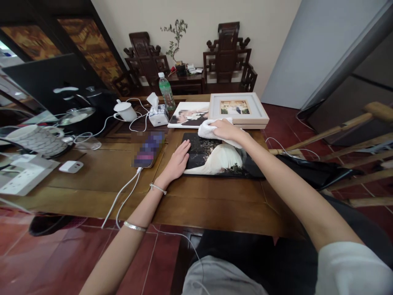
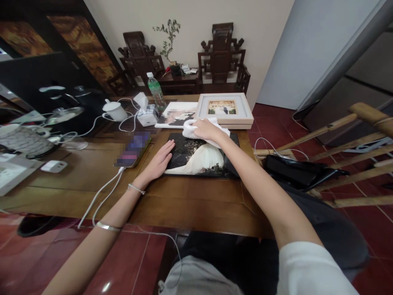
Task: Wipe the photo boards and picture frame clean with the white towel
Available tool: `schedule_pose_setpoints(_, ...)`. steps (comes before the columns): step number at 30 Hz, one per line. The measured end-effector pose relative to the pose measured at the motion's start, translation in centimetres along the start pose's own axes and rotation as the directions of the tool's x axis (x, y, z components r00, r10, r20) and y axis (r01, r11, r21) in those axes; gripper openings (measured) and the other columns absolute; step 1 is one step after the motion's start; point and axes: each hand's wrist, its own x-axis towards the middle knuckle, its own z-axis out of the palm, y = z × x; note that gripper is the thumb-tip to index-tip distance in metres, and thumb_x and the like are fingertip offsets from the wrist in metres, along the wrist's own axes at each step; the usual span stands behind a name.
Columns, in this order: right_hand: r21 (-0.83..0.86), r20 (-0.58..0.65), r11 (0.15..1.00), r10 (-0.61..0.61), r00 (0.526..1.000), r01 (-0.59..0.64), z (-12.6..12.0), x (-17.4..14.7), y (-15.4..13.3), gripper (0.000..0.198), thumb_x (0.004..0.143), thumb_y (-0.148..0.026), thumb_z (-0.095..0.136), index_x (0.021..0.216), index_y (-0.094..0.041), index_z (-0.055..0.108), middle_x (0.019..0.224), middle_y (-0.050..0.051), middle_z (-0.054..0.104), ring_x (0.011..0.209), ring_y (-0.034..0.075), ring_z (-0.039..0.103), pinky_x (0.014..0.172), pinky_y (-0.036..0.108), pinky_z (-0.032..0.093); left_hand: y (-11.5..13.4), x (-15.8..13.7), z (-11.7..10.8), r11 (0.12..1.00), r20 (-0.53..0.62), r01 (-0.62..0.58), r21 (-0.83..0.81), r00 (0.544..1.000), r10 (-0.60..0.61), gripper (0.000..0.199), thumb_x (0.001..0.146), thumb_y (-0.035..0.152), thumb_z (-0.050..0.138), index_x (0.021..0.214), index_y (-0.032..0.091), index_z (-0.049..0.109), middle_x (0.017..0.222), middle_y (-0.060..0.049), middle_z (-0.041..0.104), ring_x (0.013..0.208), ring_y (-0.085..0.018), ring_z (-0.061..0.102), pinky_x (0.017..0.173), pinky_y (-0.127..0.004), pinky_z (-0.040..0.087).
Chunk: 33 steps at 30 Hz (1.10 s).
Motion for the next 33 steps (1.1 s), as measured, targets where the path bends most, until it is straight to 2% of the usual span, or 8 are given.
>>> schedule_pose_setpoints(3,-0.014,-0.006,1.0,0.023,1.0,-0.023,0.5,-0.7,-0.6,0.039,0.07,-0.007,0.038,0.093,-0.014,0.068,0.106,0.01,0.069,0.095,0.026,0.058,0.081,0.032,0.039,0.1,0.0,0.0,1.0,0.003,0.015,-0.004,1.0,-0.015,0.049,0.095,0.032,0.029,0.14,0.017,0.039,0.15,-0.01,0.033,0.141,-0.021,0.024,0.116,-0.046,0.019)
schedule_pose_setpoints(7,0.005,-0.027,0.999,0.051,0.998,-0.051,2.2,-4.3,-2.9,0.046,0.072,-0.006,0.038,0.108,-0.013,0.066,0.112,0.015,0.066,0.102,0.028,0.059,0.088,0.04,0.04,0.2,0.0,0.0,1.0,0.007,0.021,-0.011,1.0,-0.021,0.049,0.095,0.032,0.029,0.14,0.016,0.038,0.15,-0.01,0.032,0.141,-0.021,0.024,0.116,-0.045,0.018)
schedule_pose_setpoints(11,0.012,0.001,1.0,-0.021,1.0,0.021,4.0,-9.3,-5.8,0.048,0.073,-0.008,0.039,0.114,-0.014,0.062,0.127,0.018,0.057,0.129,0.03,0.041,0.103,0.058,0.024,0.2,0.0,0.1,1.0,0.008,0.028,0.001,1.0,-0.028,0.05,0.094,0.032,0.029,0.14,0.012,0.038,0.15,-0.013,0.032,0.141,-0.021,0.024,0.116,-0.044,0.019)
schedule_pose_setpoints(15,0.061,0.028,0.995,-0.076,0.997,0.074,5.0,-13.7,-8.6,0.044,0.069,-0.008,0.041,0.105,-0.013,0.065,0.13,0.02,0.054,0.136,0.029,0.029,0.106,0.063,0.015,0.2,-0.1,0.1,0.999,0.002,0.048,-0.009,0.999,-0.048,0.049,0.095,0.033,0.029,0.139,0.015,0.039,0.15,-0.011,0.033,0.141,-0.021,0.024,0.115,-0.045,0.019)
schedule_pose_setpoints(20,0.095,0.051,0.986,-0.144,0.988,0.138,5.7,-16.5,-10.8,0.04,0.063,-0.009,0.043,0.094,-0.017,0.067,0.138,0.014,0.049,0.138,0.032,0.024,0.105,0.067,0.008,0.2,-0.1,0.0,0.999,-0.005,0.033,-0.019,0.999,-0.033,0.048,0.095,0.035,0.029,0.139,0.017,0.04,0.15,-0.01,0.033,0.14,-0.021,0.025,0.116,-0.045,0.019)
schedule_pose_setpoints(25,0.115,0.036,0.986,-0.124,0.992,0.12,5.0,-15.1,-10.0,0.043,0.065,-0.008,0.042,0.1,-0.016,0.066,0.126,0.018,0.058,0.132,0.032,0.036,0.103,0.065,0.018,0.1,-0.1,0.2,0.999,-0.008,0.039,-0.024,0.999,-0.039,0.048,0.095,0.036,0.03,0.139,0.019,0.039,0.15,-0.009,0.033,0.141,-0.02,0.024,0.115,-0.046,0.02)
schedule_pose_setpoints(30,0.101,0.011,0.992,-0.077,0.997,0.075,3.7,-9.7,-7.3,0.045,0.073,-0.009,0.04,0.11,-0.017,0.065,0.113,0.012,0.067,0.113,0.03,0.054,0.1,0.052,0.031,0.0,0.0,0.2,0.999,0.002,0.028,-0.019,1.0,-0.028,0.049,0.095,0.034,0.029,0.141,0.019,0.037,0.151,-0.008,0.031,0.141,-0.021,0.023,0.115,-0.047,0.019)
schedule_pose_setpoints(33,0.087,-0.02,0.995,-0.04,0.999,0.041,3.2,-6.1,-5.6,0.044,0.074,-0.009,0.04,0.109,-0.017,0.066,0.108,0.011,0.069,0.097,0.026,0.061,0.089,0.037,0.04,0.0,0.1,0.2,1.0,0.004,0.009,-0.008,1.0,-0.008,0.05,0.095,0.033,0.029,0.141,0.017,0.037,0.151,-0.009,0.032,0.141,-0.022,0.024,0.116,-0.045,0.019)
